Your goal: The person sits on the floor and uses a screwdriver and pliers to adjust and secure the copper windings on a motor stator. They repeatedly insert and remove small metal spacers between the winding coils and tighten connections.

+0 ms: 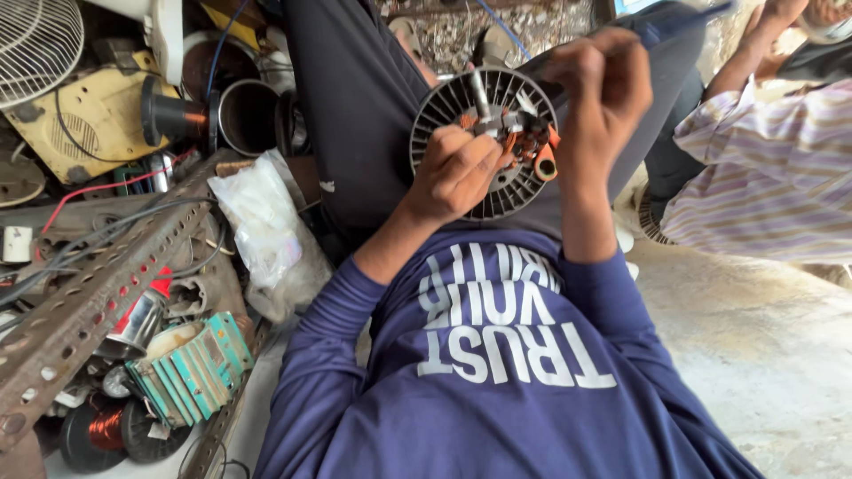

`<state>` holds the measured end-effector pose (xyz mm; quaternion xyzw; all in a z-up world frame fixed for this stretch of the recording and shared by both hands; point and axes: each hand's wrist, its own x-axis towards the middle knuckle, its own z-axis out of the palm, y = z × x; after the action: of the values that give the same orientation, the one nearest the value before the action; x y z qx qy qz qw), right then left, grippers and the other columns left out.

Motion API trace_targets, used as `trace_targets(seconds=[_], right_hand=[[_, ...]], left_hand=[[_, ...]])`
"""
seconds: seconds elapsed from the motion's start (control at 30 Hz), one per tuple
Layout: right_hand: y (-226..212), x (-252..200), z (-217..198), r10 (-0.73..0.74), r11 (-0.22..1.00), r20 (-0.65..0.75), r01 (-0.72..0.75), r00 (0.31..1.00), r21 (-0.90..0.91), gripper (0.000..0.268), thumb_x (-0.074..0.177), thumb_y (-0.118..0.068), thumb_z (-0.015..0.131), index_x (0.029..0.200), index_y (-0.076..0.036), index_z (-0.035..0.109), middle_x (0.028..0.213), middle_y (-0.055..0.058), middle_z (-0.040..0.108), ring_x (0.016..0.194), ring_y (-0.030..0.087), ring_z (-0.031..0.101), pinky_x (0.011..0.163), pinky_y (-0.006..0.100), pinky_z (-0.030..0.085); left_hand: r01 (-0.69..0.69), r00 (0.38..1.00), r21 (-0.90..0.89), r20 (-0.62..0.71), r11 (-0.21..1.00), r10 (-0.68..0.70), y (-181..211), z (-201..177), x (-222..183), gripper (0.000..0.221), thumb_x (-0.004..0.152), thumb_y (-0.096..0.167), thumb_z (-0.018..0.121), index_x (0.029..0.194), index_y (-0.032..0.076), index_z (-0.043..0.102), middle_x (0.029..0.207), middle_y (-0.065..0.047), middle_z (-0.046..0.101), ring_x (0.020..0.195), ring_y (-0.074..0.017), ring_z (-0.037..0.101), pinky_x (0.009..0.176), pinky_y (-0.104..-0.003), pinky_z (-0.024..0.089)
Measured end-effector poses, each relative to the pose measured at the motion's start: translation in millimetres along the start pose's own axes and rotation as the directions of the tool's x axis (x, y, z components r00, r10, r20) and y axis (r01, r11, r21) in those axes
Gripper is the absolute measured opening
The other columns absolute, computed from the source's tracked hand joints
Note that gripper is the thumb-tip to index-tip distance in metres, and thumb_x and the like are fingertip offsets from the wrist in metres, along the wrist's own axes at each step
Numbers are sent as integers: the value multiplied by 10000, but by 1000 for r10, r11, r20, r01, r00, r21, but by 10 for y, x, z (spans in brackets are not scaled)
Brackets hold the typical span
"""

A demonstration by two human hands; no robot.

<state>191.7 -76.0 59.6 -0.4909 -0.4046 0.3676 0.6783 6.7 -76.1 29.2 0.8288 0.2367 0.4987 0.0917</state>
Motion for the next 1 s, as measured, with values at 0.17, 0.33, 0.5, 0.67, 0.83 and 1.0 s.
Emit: trace_targets(seconds=[0.17,0.33,0.5,0.67,0.83,1.0], right_hand=[[-275,-369,-267,50,999,1,-50,999,21,156,1138,-161,566,1073,-29,515,973,108,675,780,178,671,704,271,547],[-405,-761,-457,469,813,153,-358,870,-459,120,1077,-84,616,1072,31,649,768,67,650,636,130,608,577,239,480],[-359,-838,-515,482,605,188,-169,856,-778,136,926,-44,743,966,59,665,741,134,685,621,216,679,584,304,515],[-300,-794,-411,440,587,260,-57,860,-807,178,886,-48,796,936,64,667,758,191,689,624,281,687,593,341,524],[-343,-771,-367,413,596,260,-44,873,-802,173,910,-66,803,934,62,689,748,159,695,613,203,680,586,320,520],[-296,-799,-268,453,881,125,-422,883,-212,172,1056,-58,676,1175,66,671,916,102,705,756,137,675,656,259,542]], left_hand=[[175,982,46,65,983,-178,143,-72,43,199,973,92,818,1086,-18,697,1199,-84,597,1115,-247,550,1025,-403,522],[190,975,107,99,976,-201,185,-123,51,231,951,139,831,1101,14,709,1211,-74,607,1161,-255,558,972,-410,447],[168,976,170,111,971,-188,198,-97,11,235,969,163,838,1125,28,724,1227,-59,612,1160,-229,548,989,-417,426],[170,972,235,118,957,-201,240,-78,-66,275,989,201,826,1182,26,736,1233,-58,600,1176,-234,544,1047,-437,425],[240,966,168,55,956,-252,190,-134,-112,363,1035,309,702,1290,53,677,1294,-96,599,1227,-257,555,1089,-475,413],[510,853,-310,68,802,-517,-74,-131,-42,401,1141,304,511,1443,43,542,1362,-122,632,1274,-266,635,1130,-413,507]])
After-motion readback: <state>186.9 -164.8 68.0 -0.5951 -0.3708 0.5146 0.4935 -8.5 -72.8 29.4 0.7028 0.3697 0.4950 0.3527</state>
